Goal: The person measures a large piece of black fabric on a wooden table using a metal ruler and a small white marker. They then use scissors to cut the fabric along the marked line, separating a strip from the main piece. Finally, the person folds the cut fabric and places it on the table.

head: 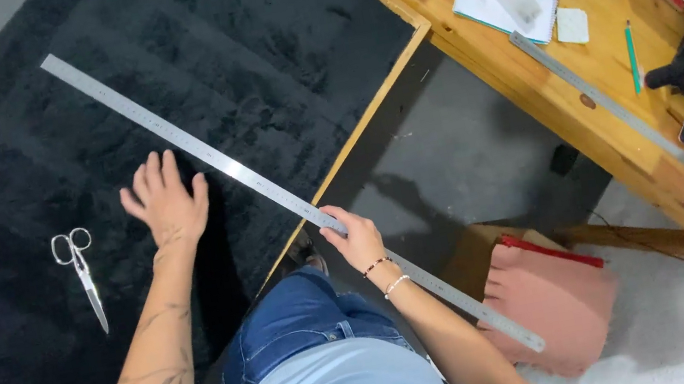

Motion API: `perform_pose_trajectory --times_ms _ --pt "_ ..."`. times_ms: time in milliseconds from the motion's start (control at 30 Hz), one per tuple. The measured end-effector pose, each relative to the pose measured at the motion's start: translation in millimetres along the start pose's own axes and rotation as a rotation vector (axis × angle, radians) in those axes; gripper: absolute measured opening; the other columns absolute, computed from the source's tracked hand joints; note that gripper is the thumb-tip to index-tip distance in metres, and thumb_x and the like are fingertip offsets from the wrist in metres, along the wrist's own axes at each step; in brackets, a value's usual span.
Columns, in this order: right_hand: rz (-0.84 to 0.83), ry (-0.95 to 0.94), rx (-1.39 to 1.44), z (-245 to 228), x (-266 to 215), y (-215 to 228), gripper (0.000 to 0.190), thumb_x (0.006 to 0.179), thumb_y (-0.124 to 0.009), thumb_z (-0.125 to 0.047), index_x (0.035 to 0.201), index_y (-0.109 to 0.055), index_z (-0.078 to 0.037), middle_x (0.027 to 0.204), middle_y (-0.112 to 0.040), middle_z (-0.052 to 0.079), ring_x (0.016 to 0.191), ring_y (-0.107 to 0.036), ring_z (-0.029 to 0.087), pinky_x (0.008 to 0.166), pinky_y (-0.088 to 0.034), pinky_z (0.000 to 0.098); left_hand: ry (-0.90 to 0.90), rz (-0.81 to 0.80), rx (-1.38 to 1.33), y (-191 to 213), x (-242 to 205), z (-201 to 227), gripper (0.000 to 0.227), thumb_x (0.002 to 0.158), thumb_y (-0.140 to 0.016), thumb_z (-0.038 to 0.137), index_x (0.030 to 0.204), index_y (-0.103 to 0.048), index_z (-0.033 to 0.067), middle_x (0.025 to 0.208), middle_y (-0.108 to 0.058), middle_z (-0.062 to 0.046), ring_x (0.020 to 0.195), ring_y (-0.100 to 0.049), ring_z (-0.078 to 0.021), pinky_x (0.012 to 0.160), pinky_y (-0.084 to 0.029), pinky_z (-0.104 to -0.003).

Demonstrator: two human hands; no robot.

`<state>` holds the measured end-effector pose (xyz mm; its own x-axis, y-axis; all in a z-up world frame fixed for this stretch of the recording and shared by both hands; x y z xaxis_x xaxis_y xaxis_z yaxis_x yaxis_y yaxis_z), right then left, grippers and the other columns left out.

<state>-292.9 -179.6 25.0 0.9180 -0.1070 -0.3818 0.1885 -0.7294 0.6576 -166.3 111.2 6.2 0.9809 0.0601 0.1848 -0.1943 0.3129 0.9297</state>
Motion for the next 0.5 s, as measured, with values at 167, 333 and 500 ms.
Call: perform_pose_trajectory --times_ms 167,333,500 --pt "0.009 0.001 0.001 4.3 -0.8 -3.7 0.041 0.091 -0.073 -0.032 0.131 -0.065 -0.033 0.119 -0.073 0.008 0.115 -0.067 0.032 0.094 -0.058 0.0446 -0.076 0.009 0.053 -21.1 11.0 10.1 0.058 0.098 -0.064 0.04 0.147 -0.056 0.0088 0.153 -0.051 -0.014 0.144 -0.036 -0.0325 0.112 -0.007 -0.068" --pt "-0.007 -0.007 -0.006 4.1 -1.7 -0.6 0.041 0.09 -0.073 -0.033 0.13 -0.064 -0.036 0.119 -0.073 0.006 0.115 -0.067 0.031 0.094 -0.058 0.0451 -0.103 0.031 0.073 -21.9 10.9 10.8 0.059 0.099 -0.065 0.04 0.147 -0.057 0.007 0.151 -0.056 -0.013 0.143 -0.038 -0.0331 0.113 -0.005 -0.068" --pt "-0.043 -0.027 -0.004 -8.0 0.8 8.7 0.041 0.092 -0.071 -0.032 0.132 -0.064 -0.032 0.121 -0.072 0.012 0.118 -0.065 0.034 0.096 -0.057 0.0446 -0.058 -0.036 0.117 -25.6 16.5 10.3 0.065 0.09 -0.069 0.04 0.146 -0.055 0.0107 0.153 -0.053 -0.009 0.143 -0.035 -0.0323 0.114 -0.005 -0.069"
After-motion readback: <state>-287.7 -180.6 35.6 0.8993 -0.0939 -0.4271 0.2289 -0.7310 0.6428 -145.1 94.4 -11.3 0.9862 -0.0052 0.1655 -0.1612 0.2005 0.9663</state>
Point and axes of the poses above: each hand's wrist, its own x-axis towards the middle knuckle, its own y-axis out of the back of the hand, z = x × y, the point moved 1 cm from there along x, towards the middle knuckle
